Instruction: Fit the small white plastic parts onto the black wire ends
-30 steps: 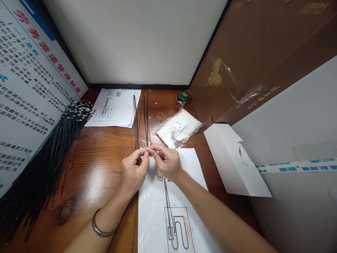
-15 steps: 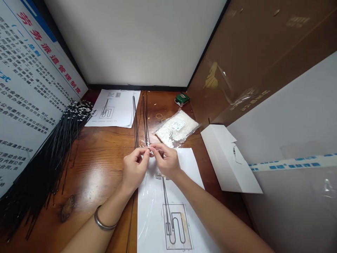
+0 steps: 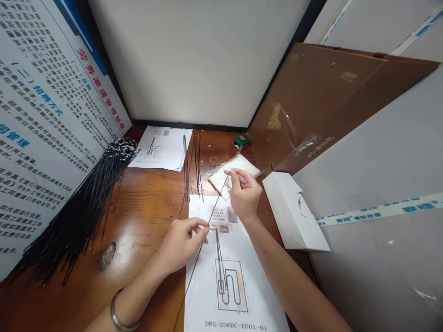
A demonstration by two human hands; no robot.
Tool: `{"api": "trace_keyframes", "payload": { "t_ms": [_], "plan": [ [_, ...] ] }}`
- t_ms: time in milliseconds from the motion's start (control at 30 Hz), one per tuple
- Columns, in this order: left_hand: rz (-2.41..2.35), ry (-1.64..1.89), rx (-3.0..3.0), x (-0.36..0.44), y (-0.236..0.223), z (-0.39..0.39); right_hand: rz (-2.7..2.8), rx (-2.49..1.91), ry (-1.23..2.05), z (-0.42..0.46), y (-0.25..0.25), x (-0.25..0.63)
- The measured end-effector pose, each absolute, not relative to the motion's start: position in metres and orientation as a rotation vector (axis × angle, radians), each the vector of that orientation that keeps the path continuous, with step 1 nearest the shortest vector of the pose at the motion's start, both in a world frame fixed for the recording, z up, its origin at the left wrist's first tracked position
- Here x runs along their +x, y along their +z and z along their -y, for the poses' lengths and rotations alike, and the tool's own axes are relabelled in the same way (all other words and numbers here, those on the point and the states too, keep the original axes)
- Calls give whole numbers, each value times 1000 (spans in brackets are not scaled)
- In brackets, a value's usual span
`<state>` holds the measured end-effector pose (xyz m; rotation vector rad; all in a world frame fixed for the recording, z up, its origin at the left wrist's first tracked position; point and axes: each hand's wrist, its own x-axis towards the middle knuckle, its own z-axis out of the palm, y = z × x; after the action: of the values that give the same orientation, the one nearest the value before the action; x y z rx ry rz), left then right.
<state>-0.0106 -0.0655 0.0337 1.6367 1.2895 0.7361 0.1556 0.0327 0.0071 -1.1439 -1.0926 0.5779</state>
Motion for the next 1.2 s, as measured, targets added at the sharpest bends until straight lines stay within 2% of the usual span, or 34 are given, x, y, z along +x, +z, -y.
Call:
{"api": "trace_keyframes", "payload": {
  "t_ms": [133, 333, 433, 667, 867, 1033, 1200],
  "plan": [
    [-1326, 723, 1519, -25, 35, 87, 1150, -1090, 573, -31, 13, 154],
    [-1460, 992, 1324, -26, 43, 88, 1441, -958, 755, 13, 29, 130],
    [-1604, 1017, 1470, -27, 53, 85, 1523, -921, 745, 32, 45, 122],
    [-1906, 1324, 1887, -39, 70, 79, 1492, -920, 558, 46, 72, 123],
    [-1622, 1406, 2023, -26, 97, 82, 1468, -860, 623, 55, 80, 122],
    [-1344, 1304, 1612, -16, 99, 87, 1465, -803, 696, 62, 87, 119],
    [-1309, 1419, 1328, -11, 95, 89, 1463, -810, 714, 65, 89, 118]
  ]
}}
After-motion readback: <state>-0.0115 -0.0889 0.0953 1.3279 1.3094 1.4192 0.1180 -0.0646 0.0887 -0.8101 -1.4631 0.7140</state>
